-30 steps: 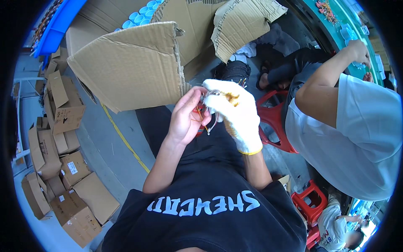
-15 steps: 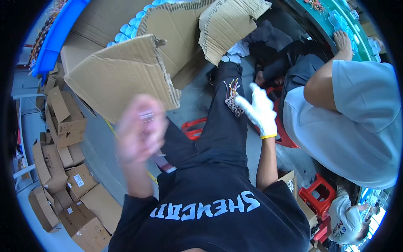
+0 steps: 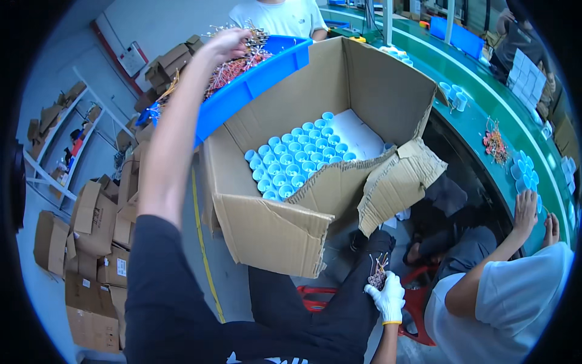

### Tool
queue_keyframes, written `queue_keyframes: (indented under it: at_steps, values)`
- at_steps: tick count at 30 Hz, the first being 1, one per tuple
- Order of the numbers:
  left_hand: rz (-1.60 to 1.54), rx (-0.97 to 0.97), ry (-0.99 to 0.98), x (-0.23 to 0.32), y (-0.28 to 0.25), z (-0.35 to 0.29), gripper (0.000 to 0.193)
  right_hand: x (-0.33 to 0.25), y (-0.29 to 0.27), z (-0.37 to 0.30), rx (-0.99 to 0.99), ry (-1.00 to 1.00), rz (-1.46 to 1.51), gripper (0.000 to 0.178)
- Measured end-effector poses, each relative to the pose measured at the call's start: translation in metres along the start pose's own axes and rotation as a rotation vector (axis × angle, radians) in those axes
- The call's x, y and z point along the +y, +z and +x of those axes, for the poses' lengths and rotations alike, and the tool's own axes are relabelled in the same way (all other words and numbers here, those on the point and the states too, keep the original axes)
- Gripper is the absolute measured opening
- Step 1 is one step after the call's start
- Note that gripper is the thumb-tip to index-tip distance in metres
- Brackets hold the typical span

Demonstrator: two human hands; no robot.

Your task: Assemble and organize small circuit boards with attached wires into a container.

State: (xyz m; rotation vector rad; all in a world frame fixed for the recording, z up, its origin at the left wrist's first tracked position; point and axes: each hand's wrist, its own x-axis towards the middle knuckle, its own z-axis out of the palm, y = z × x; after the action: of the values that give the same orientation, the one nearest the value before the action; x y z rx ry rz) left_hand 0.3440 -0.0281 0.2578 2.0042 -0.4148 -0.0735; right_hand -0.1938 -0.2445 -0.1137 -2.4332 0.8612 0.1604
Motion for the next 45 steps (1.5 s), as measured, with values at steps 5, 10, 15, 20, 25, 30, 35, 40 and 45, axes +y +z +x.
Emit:
queue_keyframes:
  at_steps: [5,10,15,20,25,30,35,40,45]
  values:
    - [0.274,0.058,0.022,-0.012,0.028,0.014,0.041,0.01,0.006,-0.004,0.06,-0.049,0.016,0.073]
    - [0.623,0.254,0.557,0.018,0.02,-0.065,0.047,-0.001,-0.009,-0.008,0.13,-0.195,0.416,0.068]
    - [0.045,-0.009,0.609,0.012,0.086,-0.345,0.025,-0.061,-0.055,-0.006,0.291,-0.485,0.476,0.073]
    - [0.181,-0.526,0.178,-0.062,0.172,-0.443,0.028,-0.083,-0.066,-0.021,0.301,-0.7,0.487,0.077]
    - [-0.267,-0.264,-0.005,-0.117,0.247,-0.466,0.027,-0.09,-0.079,-0.05,0.315,-0.927,0.32,0.076]
    - [-0.685,-0.196,-0.063,-0.123,0.274,-0.465,0.02,-0.087,-0.067,-0.062,0.21,-0.688,0.577,0.065]
    - [-0.556,-0.132,-0.049,-0.119,0.283,-0.468,0.02,-0.081,-0.05,-0.054,-0.086,-0.229,1.346,0.049]
    - [-0.93,-0.371,-0.291,-0.126,0.28,-0.457,0.021,-0.067,-0.035,-0.041,-0.189,-0.198,1.453,0.041]
    - [-1.157,-0.507,-0.419,-0.145,0.287,-0.454,0.018,-0.055,-0.02,-0.033,-0.178,-0.198,1.556,0.035]
